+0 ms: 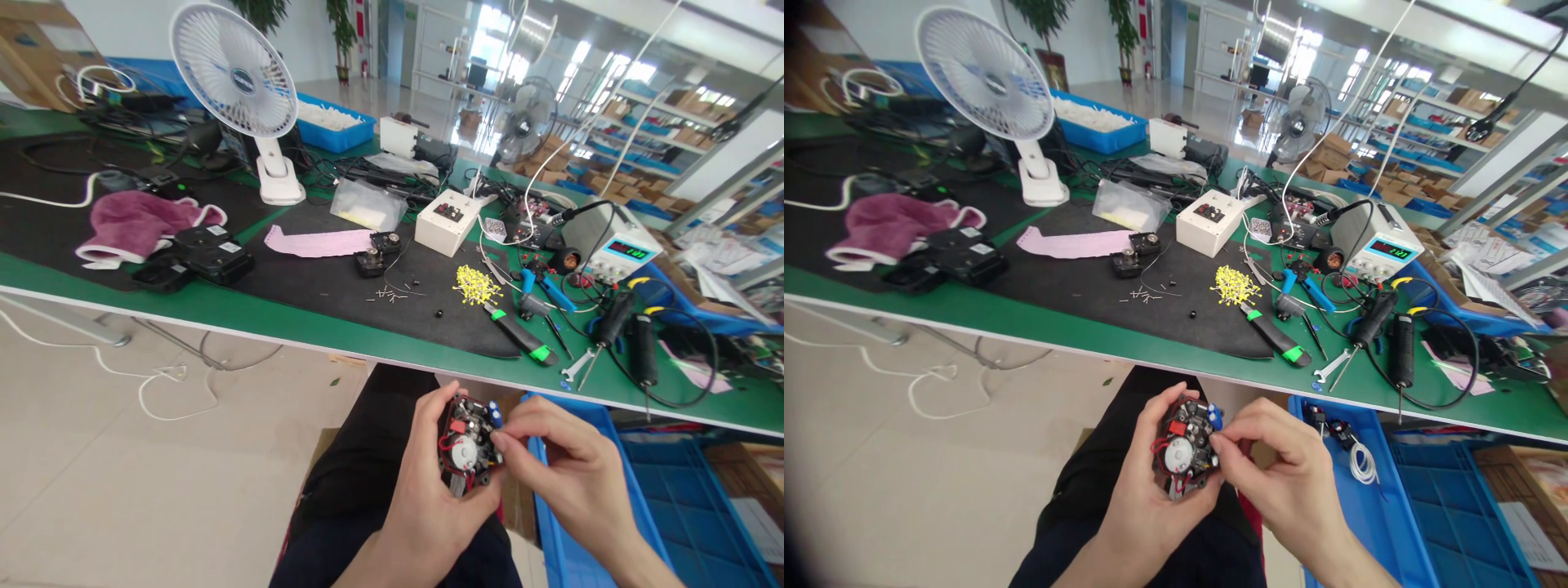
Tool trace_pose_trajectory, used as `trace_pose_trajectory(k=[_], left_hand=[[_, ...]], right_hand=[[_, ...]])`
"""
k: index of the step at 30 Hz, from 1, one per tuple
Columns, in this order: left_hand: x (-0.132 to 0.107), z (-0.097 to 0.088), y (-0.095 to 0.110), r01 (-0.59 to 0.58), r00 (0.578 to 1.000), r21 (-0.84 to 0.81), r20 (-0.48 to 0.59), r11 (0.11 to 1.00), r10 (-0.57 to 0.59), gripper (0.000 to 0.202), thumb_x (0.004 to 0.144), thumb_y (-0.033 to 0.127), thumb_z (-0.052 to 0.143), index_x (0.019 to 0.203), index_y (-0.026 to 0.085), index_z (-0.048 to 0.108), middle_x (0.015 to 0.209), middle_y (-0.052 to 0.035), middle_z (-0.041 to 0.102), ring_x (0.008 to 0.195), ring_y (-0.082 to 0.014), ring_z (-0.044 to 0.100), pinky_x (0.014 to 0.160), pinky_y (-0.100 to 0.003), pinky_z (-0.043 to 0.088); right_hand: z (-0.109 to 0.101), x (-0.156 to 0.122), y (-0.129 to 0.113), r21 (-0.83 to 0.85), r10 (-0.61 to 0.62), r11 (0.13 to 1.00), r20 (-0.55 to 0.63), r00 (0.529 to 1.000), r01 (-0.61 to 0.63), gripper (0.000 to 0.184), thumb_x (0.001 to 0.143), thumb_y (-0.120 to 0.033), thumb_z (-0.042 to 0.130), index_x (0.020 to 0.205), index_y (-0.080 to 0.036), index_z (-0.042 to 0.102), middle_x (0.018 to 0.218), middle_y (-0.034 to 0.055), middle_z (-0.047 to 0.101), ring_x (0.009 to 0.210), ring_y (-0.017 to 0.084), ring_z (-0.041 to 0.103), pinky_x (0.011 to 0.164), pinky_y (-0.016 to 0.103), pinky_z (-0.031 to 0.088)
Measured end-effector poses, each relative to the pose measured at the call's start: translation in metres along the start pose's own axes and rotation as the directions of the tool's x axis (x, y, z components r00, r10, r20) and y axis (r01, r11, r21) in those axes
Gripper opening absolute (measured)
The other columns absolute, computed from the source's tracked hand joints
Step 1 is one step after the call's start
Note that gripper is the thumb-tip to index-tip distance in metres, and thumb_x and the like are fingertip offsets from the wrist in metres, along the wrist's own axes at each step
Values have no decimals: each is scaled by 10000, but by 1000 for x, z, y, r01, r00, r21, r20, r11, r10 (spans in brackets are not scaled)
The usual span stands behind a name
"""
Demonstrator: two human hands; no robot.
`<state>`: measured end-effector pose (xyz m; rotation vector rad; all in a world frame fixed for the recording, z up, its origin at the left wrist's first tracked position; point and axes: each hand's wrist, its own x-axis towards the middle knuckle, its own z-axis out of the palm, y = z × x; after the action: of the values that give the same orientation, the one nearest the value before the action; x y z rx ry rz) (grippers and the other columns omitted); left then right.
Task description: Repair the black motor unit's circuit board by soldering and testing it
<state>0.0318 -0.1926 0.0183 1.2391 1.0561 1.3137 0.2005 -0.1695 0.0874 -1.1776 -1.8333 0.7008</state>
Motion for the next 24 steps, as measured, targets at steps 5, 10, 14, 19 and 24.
trace_pose_trajectory(k=[5, 10, 14, 19, 24], left_hand=[[1, -2, 5, 21, 997, -47, 73, 999, -18, 810, 846, 218, 817, 1510, 328, 366, 1472, -104, 538, 1283, -290, 657, 1073, -431, 578], [3, -2, 4, -46, 998, 50, -35, 998, 47, 804, 856, 216, 802, 1522, 311, 363, 1485, -126, 518, 1302, -320, 640, 1114, -503, 539], [4, -4, 4, -86, 995, 106, -49, 991, 92, 828, 843, 196, 799, 1530, 335, 358, 1492, -117, 487, 1310, -318, 624, 1123, -514, 525], [5, -8, 7, -68, 998, 116, -11, 991, 69, 810, 836, 158, 776, 1516, 343, 377, 1491, -97, 495, 1320, -302, 614, 1124, -495, 525], [5, -8, 7, 43, 998, 18, 35, 999, -44, 811, 843, 152, 755, 1524, 356, 365, 1503, -76, 518, 1339, -291, 616, 1133, -474, 528]], right_hand=[[1, -5, 1, 57, 9, 998, -11, 1000, -9, 133, 919, -104, 761, 903, -232, 727, 836, -14, 686, 755, 106, 655, 684, 198, 523], [7, -14, -2, 36, 11, 999, -23, 1000, -10, 110, 963, -150, 735, 1028, -239, 744, 944, 28, 711, 870, 141, 699, 725, 201, 560], [15, -21, 0, 18, -8, 1000, -15, 1000, 8, 185, 956, -154, 743, 1117, -235, 699, 997, 43, 684, 884, 148, 687, 723, 217, 560], [13, -16, 4, 16, -31, 999, 42, 999, 30, 141, 980, -141, 713, 1075, -244, 700, 972, 18, 658, 888, 127, 672, 740, 205, 534], [6, -13, 3, -79, -72, 994, 110, 991, 81, 88, 1015, -154, 648, 1067, -223, 631, 974, 16, 630, 879, 118, 633, 759, 214, 505]])
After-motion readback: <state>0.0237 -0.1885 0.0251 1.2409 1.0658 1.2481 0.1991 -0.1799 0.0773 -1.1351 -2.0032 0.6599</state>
